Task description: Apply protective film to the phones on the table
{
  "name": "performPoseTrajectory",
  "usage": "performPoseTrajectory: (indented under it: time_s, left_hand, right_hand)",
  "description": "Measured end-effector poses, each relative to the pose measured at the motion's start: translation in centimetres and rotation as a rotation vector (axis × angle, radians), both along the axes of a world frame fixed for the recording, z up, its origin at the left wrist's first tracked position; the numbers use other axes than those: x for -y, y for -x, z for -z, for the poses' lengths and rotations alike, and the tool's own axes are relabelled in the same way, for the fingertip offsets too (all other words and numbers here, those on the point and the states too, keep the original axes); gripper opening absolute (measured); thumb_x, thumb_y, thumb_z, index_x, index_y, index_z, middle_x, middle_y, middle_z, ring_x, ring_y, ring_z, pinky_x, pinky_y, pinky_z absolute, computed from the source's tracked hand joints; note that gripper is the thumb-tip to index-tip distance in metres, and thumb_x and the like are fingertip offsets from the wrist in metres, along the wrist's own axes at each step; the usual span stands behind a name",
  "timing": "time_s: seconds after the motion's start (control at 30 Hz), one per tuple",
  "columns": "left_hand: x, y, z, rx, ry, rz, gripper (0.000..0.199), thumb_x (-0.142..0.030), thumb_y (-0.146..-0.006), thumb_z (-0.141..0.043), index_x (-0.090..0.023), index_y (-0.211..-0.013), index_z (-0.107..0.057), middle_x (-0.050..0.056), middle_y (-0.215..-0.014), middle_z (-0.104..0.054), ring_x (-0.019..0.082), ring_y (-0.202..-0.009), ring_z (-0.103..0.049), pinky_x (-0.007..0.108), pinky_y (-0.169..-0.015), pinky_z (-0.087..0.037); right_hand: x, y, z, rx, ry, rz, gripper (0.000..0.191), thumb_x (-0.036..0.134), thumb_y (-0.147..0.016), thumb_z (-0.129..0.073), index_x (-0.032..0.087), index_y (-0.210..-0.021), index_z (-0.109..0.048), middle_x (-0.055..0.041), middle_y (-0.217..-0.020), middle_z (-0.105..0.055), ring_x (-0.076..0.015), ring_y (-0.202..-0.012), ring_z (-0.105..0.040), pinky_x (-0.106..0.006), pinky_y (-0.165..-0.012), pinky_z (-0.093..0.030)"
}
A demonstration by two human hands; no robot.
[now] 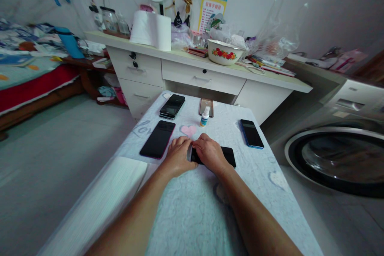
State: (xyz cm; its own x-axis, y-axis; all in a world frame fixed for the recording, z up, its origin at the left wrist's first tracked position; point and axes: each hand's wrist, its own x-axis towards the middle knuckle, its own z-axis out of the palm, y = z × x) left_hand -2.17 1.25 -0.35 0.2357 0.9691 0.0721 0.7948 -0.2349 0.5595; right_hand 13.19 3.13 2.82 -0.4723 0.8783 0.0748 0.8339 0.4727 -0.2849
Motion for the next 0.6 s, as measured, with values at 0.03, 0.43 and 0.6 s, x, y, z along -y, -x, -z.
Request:
performPoseTrajectory:
  time_s: [0.03,0.43,0.6]
  left_hand:
    - [-0.01,0.03,-0.01,0.001,-0.002,0.004,0.064,-0.034,-0.057,-0.072,-0.024,-0.116,-0.05,0.008,-0.123,-0.048,0.031,-0.115,-0.043,0.041,-0.096,-0.037]
    - [-0.1,0.11,0.29,0.015,-0.014,-0.007,0.063,-0.035,-0.056,-0.073,-0.025,-0.114,-0.051,0.007,-0.121,-0.049,0.031,-0.113,-0.044,0.041,-0.093,-0.038]
    - [-0.02,0.08,-0.04,0.013,-0.021,-0.004,0.06,-0.035,-0.056,-0.073,-0.024,-0.111,-0.052,0.008,-0.118,-0.05,0.031,-0.112,-0.044,0.041,-0.093,-0.039]
  right_hand:
    - [0.11,-0.06,-0.06,-0.011,0.005,-0.021,0.024,0.018,-0.089,-0.046,0.023,-0.099,-0.067,-0.0031,-0.097,-0.056,-0.0125,-0.084,-0.057,-0.021,-0.075,-0.041]
    - [0.58,-0.42,-0.1,-0.065,0.048,-0.192,0.023,0.013,-0.085,-0.049,0.021,-0.091,-0.069,-0.0022,-0.089,-0.058,-0.0126,-0.085,-0.056,-0.022,-0.079,-0.041]
    - [-0.09,0.35,0.04,0.001,-0.009,0.001,0.024,0.018,-0.089,-0.047,0.023,-0.097,-0.068,-0.003,-0.095,-0.056,-0.0125,-0.081,-0.056,-0.021,-0.074,-0.04]
